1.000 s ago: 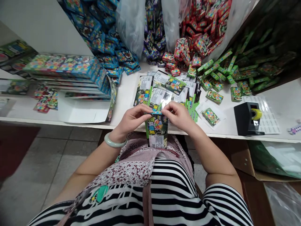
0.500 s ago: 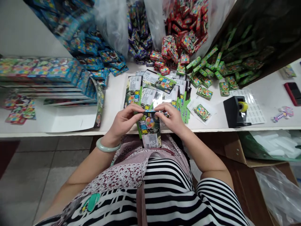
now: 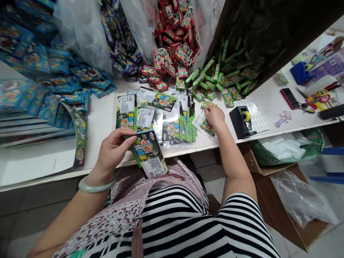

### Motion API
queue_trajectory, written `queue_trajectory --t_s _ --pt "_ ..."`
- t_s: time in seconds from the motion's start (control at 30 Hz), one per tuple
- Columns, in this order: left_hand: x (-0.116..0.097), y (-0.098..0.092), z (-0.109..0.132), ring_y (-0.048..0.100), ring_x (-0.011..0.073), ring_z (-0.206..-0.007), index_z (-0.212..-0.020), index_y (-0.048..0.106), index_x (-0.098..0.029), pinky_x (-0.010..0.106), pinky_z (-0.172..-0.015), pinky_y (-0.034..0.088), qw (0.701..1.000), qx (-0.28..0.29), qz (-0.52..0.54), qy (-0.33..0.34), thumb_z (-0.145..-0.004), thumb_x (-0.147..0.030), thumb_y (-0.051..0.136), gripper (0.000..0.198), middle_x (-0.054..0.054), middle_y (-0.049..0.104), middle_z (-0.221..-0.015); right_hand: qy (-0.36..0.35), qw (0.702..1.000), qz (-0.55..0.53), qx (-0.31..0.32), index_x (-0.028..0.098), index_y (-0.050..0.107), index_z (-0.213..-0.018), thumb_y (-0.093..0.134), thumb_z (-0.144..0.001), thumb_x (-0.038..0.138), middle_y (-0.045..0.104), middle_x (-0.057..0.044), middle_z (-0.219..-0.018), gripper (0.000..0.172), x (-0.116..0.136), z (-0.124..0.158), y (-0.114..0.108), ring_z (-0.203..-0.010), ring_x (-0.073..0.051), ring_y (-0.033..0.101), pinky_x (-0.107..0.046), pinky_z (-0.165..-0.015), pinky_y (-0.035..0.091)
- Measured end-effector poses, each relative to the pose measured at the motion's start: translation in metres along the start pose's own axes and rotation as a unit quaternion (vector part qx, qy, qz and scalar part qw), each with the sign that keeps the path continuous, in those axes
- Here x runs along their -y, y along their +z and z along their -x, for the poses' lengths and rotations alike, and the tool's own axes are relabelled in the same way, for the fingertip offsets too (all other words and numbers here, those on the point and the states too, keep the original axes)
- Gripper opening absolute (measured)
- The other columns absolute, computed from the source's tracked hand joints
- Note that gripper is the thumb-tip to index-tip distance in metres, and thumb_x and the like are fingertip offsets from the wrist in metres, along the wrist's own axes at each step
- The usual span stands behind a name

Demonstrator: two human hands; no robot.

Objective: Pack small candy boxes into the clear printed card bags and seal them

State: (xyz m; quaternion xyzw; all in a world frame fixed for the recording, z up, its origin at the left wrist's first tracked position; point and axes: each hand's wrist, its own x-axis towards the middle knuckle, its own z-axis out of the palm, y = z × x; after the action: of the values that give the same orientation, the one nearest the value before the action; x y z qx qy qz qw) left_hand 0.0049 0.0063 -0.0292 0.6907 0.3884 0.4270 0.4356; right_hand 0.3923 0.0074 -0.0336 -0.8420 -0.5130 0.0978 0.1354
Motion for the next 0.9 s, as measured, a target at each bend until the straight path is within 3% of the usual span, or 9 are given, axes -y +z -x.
queue_trajectory --t_s 0.07,0.17,0.33,0.47,0.57,0.63,0.7,0.8,0.9 --pt "0.002 0.002 -0.001 0.064 0.0155 -0.087 -0.091 0.07 -0.022 0.029 -0.078 0.053 1.0 -0.002 -0.003 -0.001 -0.086 -0.027 0.069 0.007 0.002 0.068 -0.09 0.022 0.998 0.047 0.033 0.018 0.076 -0.095 0.058 -0.09 0.03 0.073 -0.013 -0.108 0.023 -0.006 -0.007 0.001 -0.097 -0.028 0.066 -0.038 -0.086 0.048" --pt "0.003 0.004 -0.002 0.065 0.0157 -0.088 -0.091 0.07 -0.023 0.03 -0.078 0.053 1.0 0.002 -0.003 -0.001 -0.086 -0.027 0.069 0.007 0.002 0.068 -0.091 0.017 0.999 0.024 0.044 0.021 0.076 -0.101 0.064 -0.085 0.033 0.072 -0.01 -0.112 0.023 -0.006 -0.009 0.008 -0.098 -0.025 0.065 -0.036 -0.086 0.048" --pt "0.001 0.003 -0.003 0.064 0.0157 -0.087 -0.091 0.069 -0.022 0.03 -0.078 0.052 1.0 0.003 -0.008 -0.005 -0.086 -0.028 0.069 0.008 0.002 0.068 -0.089 0.025 0.988 -0.152 0.004 0.02 0.067 -0.076 0.065 -0.075 0.023 0.069 -0.006 -0.092 0.003 -0.01 -0.006 0.019 -0.095 -0.024 0.062 -0.038 -0.091 0.047" --pt "0.002 0.006 -0.004 0.064 0.0159 -0.087 -0.092 0.068 -0.022 0.03 -0.079 0.051 1.0 0.01 -0.004 0.001 -0.086 -0.03 0.068 0.01 0.002 0.067 -0.089 0.06 0.96 -0.274 0.013 0.022 0.054 -0.069 0.065 -0.076 0.038 0.059 -0.001 -0.07 0.021 -0.019 -0.003 0.013 -0.082 -0.021 0.062 -0.038 -0.079 0.052" --pt "0.002 0.011 -0.004 0.063 0.0168 -0.087 -0.09 0.066 -0.021 0.031 -0.08 0.051 1.0 0.011 0.004 0.003 -0.085 -0.035 0.071 0.016 0.002 0.067 -0.089 0.063 0.934 -0.35 0.044 0.022 0.051 -0.071 0.07 -0.073 0.053 0.055 0.002 -0.068 0.036 -0.012 0.007 -0.005 -0.074 -0.017 0.062 -0.034 -0.071 0.054" --pt "0.001 0.015 -0.005 0.063 0.0171 -0.088 -0.089 0.065 -0.021 0.031 -0.08 0.051 1.0 0.014 0.01 0.004 -0.083 -0.037 0.073 0.019 0.003 0.066 -0.089 0.029 0.903 -0.42 0.081 0.022 0.055 -0.072 0.076 -0.066 0.057 0.059 0.001 -0.073 0.042 0.007 0.021 -0.02 -0.076 -0.016 0.061 -0.034 -0.074 0.053" --pt "-0.001 0.02 -0.005 0.062 0.0167 -0.086 -0.088 0.064 -0.021 0.031 -0.079 0.05 1.0 0.018 0.014 0.009 -0.084 -0.037 0.072 0.019 0.002 0.066 -0.088 -0.049 0.876 -0.459 0.142 0.022 0.06 -0.073 0.08 -0.065 0.058 0.064 -0.001 -0.079 0.042 0.038 0.04 -0.034 -0.079 -0.016 0.061 -0.034 -0.078 0.052" --pt "-0.005 0.024 -0.005 0.061 0.0164 -0.084 -0.089 0.063 -0.021 0.032 -0.079 0.048 0.999 0.028 0.012 0.022 -0.087 -0.032 0.069 0.013 0.002 0.065 -0.087 -0.199 0.84 -0.432 0.261 0.021 0.065 -0.073 0.077 -0.072 0.057 0.068 -0.004 -0.086 0.039 0.095 0.067 -0.045 -0.084 -0.018 0.062 -0.034 -0.081 0.05" --pt "-0.008 0.024 -0.004 0.06 0.0166 -0.083 -0.09 0.062 -0.021 0.032 -0.079 0.048 0.999 0.038 0.011 0.036 -0.089 -0.029 0.065 0.009 0.002 0.064 -0.087 -0.29 0.823 -0.37 0.318 0.019 0.066 -0.075 0.073 -0.076 0.06 0.069 -0.005 -0.087 0.041 0.14 0.081 -0.043 -0.082 -0.018 0.06 -0.034 -0.078 0.047"
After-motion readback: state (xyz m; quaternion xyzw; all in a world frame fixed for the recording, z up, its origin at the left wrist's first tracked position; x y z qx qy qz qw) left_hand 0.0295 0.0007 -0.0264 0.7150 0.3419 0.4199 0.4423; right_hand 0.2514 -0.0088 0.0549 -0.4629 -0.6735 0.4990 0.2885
